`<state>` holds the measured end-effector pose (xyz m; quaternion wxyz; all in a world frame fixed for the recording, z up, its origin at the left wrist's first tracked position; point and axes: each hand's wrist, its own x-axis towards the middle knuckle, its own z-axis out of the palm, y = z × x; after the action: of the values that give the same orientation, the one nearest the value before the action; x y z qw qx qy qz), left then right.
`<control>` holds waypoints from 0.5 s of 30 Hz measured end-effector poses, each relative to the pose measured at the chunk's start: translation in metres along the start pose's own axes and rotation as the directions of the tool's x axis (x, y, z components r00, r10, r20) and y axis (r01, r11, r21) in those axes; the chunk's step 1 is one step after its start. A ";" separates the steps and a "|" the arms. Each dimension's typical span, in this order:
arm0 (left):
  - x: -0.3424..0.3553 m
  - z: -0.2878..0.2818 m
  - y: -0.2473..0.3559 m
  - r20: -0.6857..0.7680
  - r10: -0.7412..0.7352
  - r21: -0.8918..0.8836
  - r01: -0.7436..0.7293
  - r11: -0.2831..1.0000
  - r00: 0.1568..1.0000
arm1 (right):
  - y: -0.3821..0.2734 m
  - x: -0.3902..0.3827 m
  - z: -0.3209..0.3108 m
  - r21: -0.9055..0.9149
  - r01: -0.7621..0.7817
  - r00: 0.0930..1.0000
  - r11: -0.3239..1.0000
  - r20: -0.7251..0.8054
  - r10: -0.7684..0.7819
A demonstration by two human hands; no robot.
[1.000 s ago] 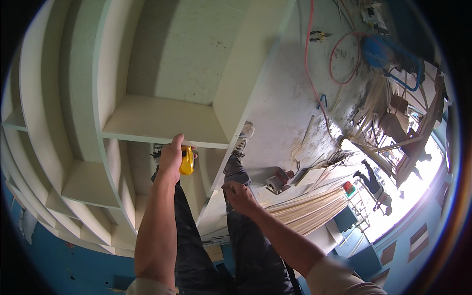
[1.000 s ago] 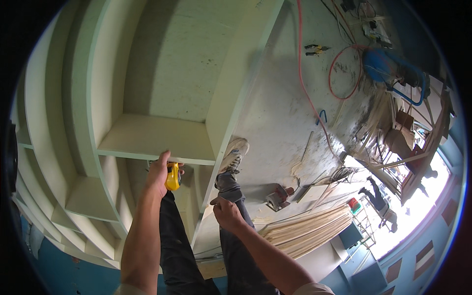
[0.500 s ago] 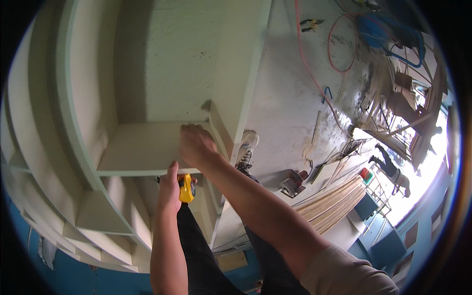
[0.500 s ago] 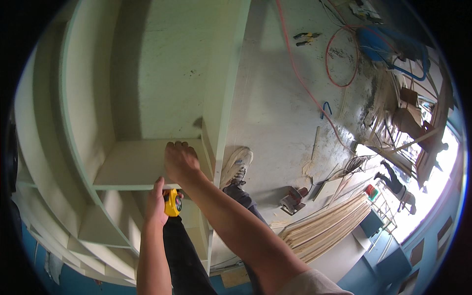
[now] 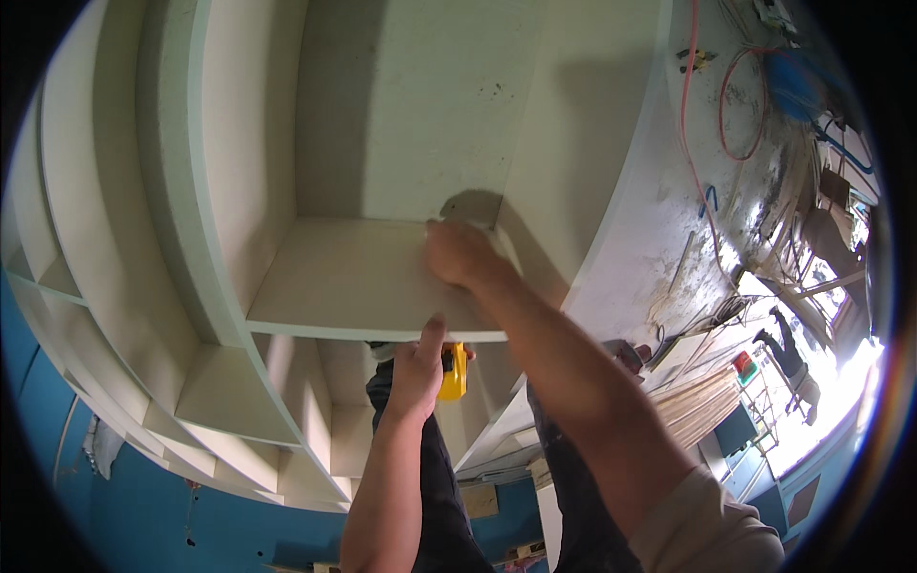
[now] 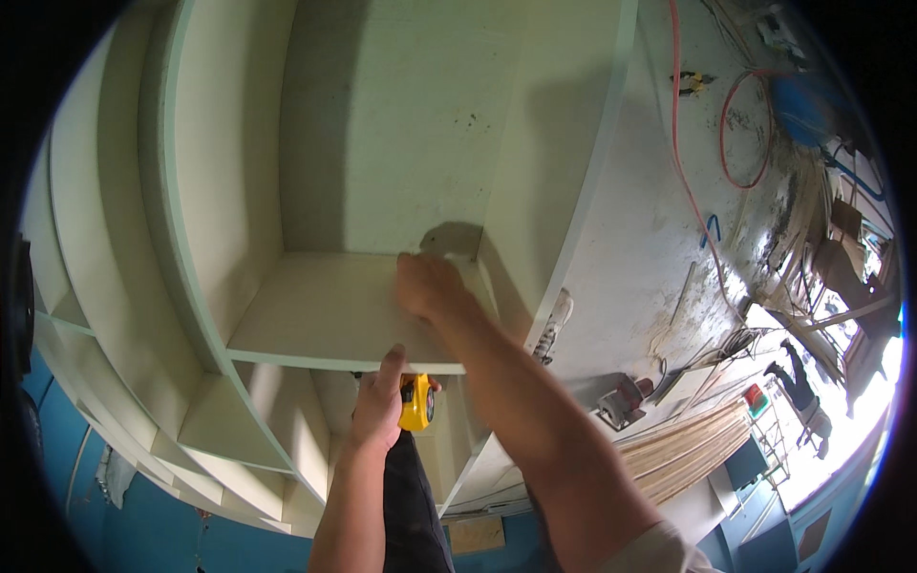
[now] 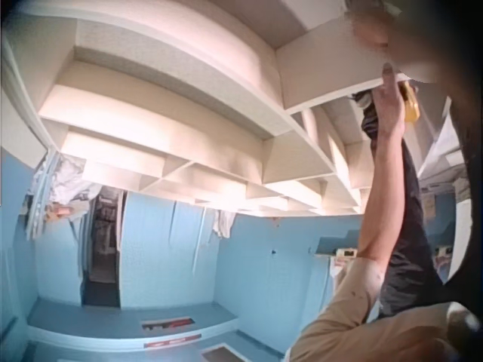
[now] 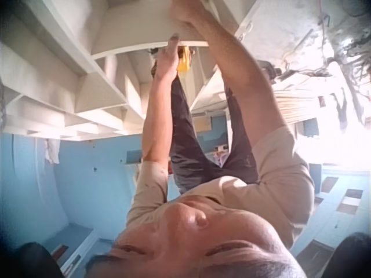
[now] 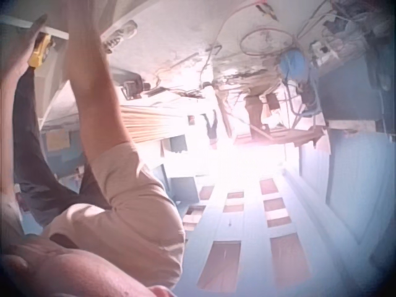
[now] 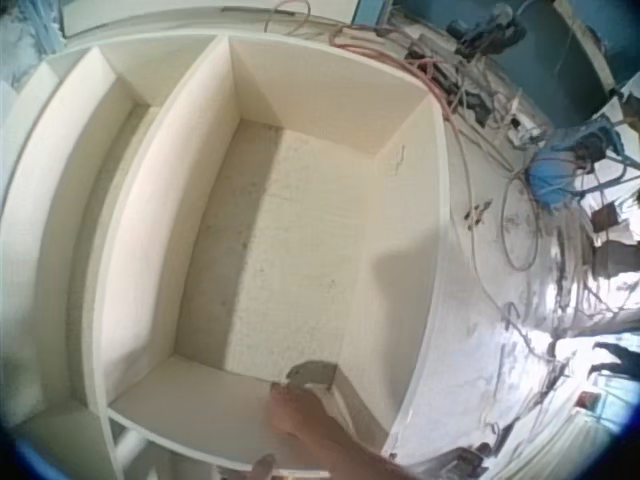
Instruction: The person measures a white wooden panel using a tape measure and marks it with a pencil. They then use a speed square as a guide and a circular saw to cut the panel into smaller pieces.
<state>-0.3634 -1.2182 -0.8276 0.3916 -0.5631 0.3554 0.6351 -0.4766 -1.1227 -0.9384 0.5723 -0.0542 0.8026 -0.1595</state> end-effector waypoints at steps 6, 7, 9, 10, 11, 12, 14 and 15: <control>-0.023 -0.005 -0.014 0.270 0.055 -0.111 -0.026 0.993 0.961 | 0.008 -0.098 -0.017 -0.246 0.247 0.844 0.937 -0.421 -0.333; -0.040 -0.004 -0.018 0.264 -0.004 -0.070 0.023 0.997 0.964 | 0.007 -0.130 -0.020 -0.205 0.297 0.772 0.933 -0.523 -0.361; -0.080 0.001 -0.029 0.283 -0.065 0.009 0.065 0.998 0.957 | 0.012 -0.195 -0.024 -0.098 0.356 0.795 0.929 -0.492 -0.356; -0.107 0.003 -0.031 0.268 -0.075 0.051 0.063 0.997 0.961 | 0.016 -0.234 -0.025 -0.002 0.372 0.876 0.928 -0.329 -0.352; -0.134 0.001 -0.038 0.317 -0.066 0.157 0.017 0.988 0.946 | 0.017 -0.268 -0.019 0.029 0.318 0.922 0.948 -0.242 -0.302; -0.162 0.000 -0.045 0.365 0.019 0.212 -0.102 0.972 0.931 | 0.021 -0.303 -0.016 -0.030 0.384 0.893 0.923 -0.242 -0.379; -0.218 0.016 -0.061 0.451 0.437 0.628 -0.624 0.464 0.778 | 0.025 -0.377 -0.022 -0.130 0.503 0.813 0.855 -0.266 -0.518; -0.243 0.029 -0.071 0.369 0.280 0.413 -0.426 0.805 0.886 | 0.021 -0.415 -0.021 -0.171 0.510 0.770 0.843 -0.347 -0.536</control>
<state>-0.2983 -1.1844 -0.5839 0.4406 -0.2712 0.5403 0.6637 -0.3534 -0.9871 -0.5644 0.3359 -0.2624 0.8558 -0.2930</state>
